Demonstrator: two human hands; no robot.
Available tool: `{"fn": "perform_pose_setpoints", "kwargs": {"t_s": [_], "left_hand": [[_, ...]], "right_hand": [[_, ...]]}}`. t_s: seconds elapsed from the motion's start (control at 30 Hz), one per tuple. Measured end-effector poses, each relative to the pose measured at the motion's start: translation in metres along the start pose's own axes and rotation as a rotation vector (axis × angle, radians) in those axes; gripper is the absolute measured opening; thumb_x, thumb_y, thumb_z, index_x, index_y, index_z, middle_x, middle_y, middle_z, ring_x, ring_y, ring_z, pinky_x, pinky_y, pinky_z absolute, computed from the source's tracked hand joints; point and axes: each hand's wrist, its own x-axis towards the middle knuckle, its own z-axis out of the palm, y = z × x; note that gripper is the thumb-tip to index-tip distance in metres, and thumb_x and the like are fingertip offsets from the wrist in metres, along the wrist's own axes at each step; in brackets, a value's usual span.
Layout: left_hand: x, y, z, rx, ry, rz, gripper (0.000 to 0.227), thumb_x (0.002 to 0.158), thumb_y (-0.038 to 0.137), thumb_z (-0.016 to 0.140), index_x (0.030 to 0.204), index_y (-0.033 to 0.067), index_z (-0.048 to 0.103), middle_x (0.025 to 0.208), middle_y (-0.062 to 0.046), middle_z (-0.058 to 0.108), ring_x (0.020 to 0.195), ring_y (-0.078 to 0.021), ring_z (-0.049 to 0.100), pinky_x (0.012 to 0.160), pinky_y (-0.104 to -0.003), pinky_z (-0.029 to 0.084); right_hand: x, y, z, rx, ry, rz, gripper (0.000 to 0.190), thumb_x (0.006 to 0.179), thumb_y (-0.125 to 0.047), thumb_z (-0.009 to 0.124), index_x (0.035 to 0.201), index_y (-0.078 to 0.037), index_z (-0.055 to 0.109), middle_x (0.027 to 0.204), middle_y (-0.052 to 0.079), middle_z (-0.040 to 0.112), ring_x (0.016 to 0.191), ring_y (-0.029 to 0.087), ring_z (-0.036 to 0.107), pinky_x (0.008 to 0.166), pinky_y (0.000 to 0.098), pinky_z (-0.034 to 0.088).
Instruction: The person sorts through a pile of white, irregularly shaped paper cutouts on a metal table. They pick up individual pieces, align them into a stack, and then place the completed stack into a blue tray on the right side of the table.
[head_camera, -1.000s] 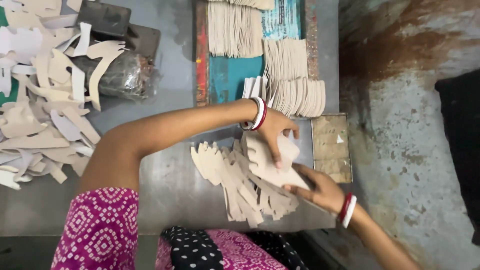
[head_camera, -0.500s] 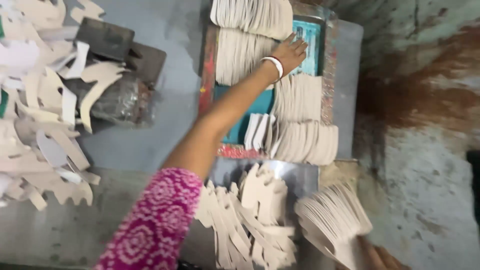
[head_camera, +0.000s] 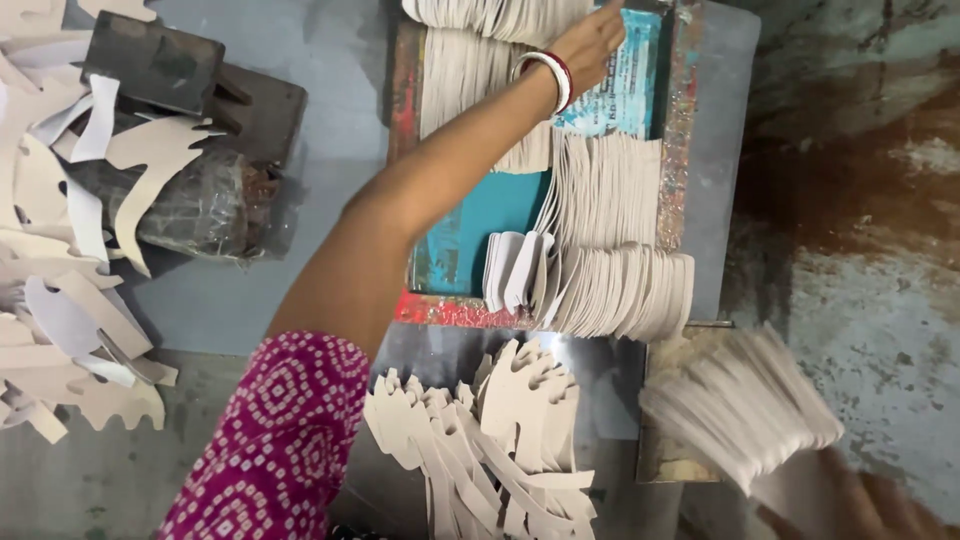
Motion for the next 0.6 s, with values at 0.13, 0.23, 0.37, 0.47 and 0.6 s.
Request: {"fn": "perform_pose_setpoints", "kwargs": {"t_s": [0.13,0.23,0.37,0.47,0.6], "left_hand": [[-0.039,-0.017,-0.021,-0.013,0.044,-0.104,0.044,0.077,0.044,0.067,0.108,0.0163,0.082,0.137,-0.011,0.059,0.135,-0.0314,0.043,0.119,-0.05,0.015],[-0.053,-0.021,-0.012,-0.204,0.149,-0.186,0.037,0.081,0.034,0.071,0.105,0.0096,0.083,0.137,-0.015,0.058,0.135,-0.0334,0.045,0.119,-0.049,0.021],[-0.073,-0.021,0.009,-0.268,0.254,-0.288,0.032,0.078,0.033,0.074,0.096,0.0069,0.082,0.137,-0.014,0.056,0.136,-0.032,0.044,0.12,-0.048,0.024],[-0.094,-0.032,-0.005,-0.355,0.282,-0.342,0.04,0.075,0.039,0.076,0.096,0.0055,0.08,0.137,-0.014,0.056,0.136,-0.0335,0.044,0.121,-0.051,0.023],[-0.102,-0.036,-0.013,-0.519,0.208,-0.329,0.055,0.072,0.049,0.075,0.1,0.0013,0.079,0.132,-0.024,0.058,0.139,-0.0377,0.041,0.121,-0.059,0.015]], "right_hand": [[0.08,-0.016,-0.053,-0.052,0.062,-0.029,0.104,0.059,-0.056,0.085,0.143,0.0,0.057,0.092,0.026,0.072,0.077,0.038,0.075,0.068,0.0434,0.063],[0.138,-0.034,-0.097,0.013,0.09,-0.016,0.087,0.066,-0.048,0.081,0.136,0.001,0.061,0.097,0.028,0.072,0.075,0.035,0.074,0.058,0.0406,0.062],[0.219,-0.064,-0.147,0.056,0.162,-0.073,0.079,0.081,-0.047,0.08,0.137,0.005,0.059,0.098,0.026,0.072,0.079,0.034,0.074,0.066,0.0435,0.062],[0.271,-0.105,-0.185,0.1,0.254,-0.007,0.073,0.091,-0.043,0.077,0.143,0.004,0.057,0.111,0.029,0.07,0.087,0.039,0.073,0.074,0.0486,0.061],[0.346,-0.136,-0.156,0.42,0.624,0.056,0.073,0.1,-0.045,0.084,0.149,0.0,0.055,0.139,0.024,0.066,0.126,0.038,0.067,0.107,0.0487,0.053]]}}
